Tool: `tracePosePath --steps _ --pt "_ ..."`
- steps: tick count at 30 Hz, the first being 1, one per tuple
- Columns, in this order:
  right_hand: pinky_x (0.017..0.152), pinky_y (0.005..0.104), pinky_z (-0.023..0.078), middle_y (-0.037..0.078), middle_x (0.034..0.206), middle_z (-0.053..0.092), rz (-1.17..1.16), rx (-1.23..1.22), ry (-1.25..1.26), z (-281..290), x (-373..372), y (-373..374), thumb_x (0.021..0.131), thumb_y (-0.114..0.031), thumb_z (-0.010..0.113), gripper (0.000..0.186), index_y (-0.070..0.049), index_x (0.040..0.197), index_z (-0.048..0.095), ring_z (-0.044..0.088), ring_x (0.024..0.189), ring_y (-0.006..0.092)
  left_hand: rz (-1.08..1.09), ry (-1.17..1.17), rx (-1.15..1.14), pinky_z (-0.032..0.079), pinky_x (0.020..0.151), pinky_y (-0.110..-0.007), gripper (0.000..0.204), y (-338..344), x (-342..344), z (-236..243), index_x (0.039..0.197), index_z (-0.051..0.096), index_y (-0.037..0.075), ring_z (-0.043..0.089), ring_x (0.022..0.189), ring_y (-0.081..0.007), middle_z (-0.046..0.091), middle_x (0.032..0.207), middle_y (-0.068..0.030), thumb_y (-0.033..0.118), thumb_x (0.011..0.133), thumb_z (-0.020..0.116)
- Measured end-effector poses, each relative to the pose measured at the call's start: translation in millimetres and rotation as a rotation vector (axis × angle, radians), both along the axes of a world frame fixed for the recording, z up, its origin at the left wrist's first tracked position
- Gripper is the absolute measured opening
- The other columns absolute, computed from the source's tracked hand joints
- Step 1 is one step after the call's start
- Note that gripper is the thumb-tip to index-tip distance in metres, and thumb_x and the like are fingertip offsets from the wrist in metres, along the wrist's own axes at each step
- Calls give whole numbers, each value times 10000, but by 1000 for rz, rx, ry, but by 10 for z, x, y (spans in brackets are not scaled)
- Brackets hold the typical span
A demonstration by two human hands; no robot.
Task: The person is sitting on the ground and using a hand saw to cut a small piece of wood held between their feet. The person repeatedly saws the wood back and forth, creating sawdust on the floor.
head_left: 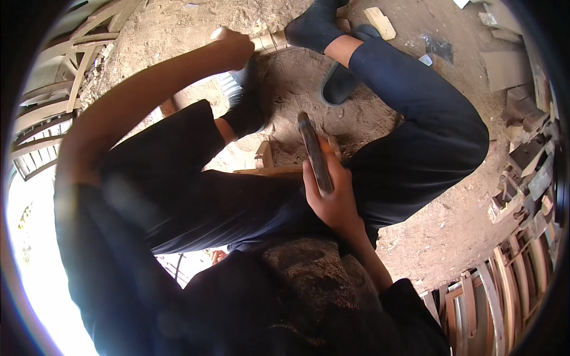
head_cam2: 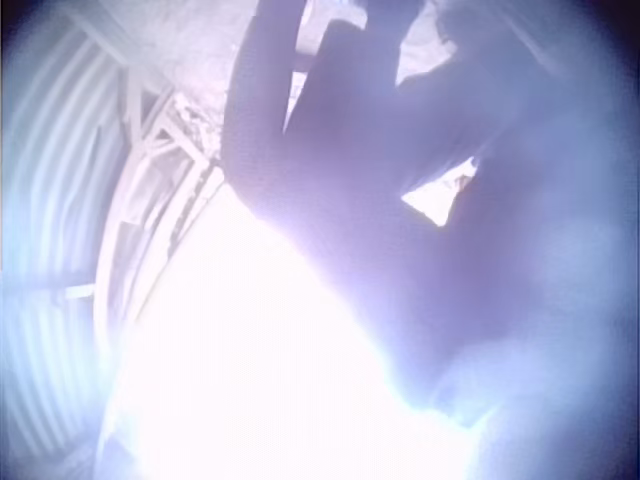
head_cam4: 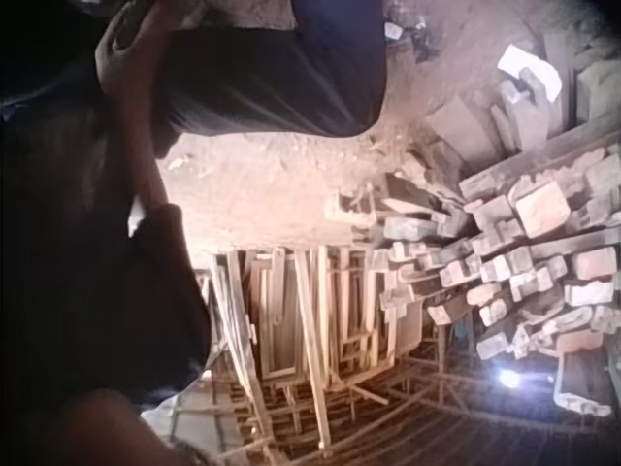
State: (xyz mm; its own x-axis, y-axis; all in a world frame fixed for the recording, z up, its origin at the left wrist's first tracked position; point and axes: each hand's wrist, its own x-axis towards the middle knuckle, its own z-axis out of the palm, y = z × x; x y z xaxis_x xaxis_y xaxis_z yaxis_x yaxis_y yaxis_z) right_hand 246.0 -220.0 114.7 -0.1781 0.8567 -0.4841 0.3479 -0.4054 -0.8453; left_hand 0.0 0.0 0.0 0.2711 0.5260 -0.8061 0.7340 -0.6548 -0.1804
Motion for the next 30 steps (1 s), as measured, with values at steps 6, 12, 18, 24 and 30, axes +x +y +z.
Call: tracePosePath --steps 6,12,18,24,30 --pt "762 295 485 192 913 644 20 328 -40 -331 -270 199 895 -28 570 403 33 1286 493 662 882 184 195 -290 -112 498 876 -423 391 -221 -759 873 1043 648 29 639 1000 -320 667 1001 -178 337 809 706" --pt "759 273 487 146 913 645 -11 151 -9 -345 -148 17 888 -21 576 396 40 1274 517 628 848 134 201 -303 -89 469 859 -432 423 -328 -1064 343 1151 579 79 614 980 -331 645 1026 -156 318 817 680" --pt "751 296 498 184 914 643 23 160 -66 -434 -284 291 874 -35 586 438 62 1290 490 651 863 178 72 -425 -10 500 848 -440 351 -276 -665 224 1001 582 43 634 990 -318 655 956 -151 307 807 708" --pt "774 332 507 246 984 645 -47 82 -25 -413 -361 192 874 -51 587 452 81 1292 475 671 888 244 279 -467 250 461 926 -462 469 -100 -470 -296 1181 544 54 606 1064 -291 635 1100 -117 294 809 701" --pt "754 361 517 276 961 637 39 190 -123 -559 -301 308 865 -64 580 458 94 1282 474 677 845 328 330 -655 295 498 911 -427 393 10 -403 -917 1154 587 52 625 1002 -339 647 1073 -152 252 828 676"
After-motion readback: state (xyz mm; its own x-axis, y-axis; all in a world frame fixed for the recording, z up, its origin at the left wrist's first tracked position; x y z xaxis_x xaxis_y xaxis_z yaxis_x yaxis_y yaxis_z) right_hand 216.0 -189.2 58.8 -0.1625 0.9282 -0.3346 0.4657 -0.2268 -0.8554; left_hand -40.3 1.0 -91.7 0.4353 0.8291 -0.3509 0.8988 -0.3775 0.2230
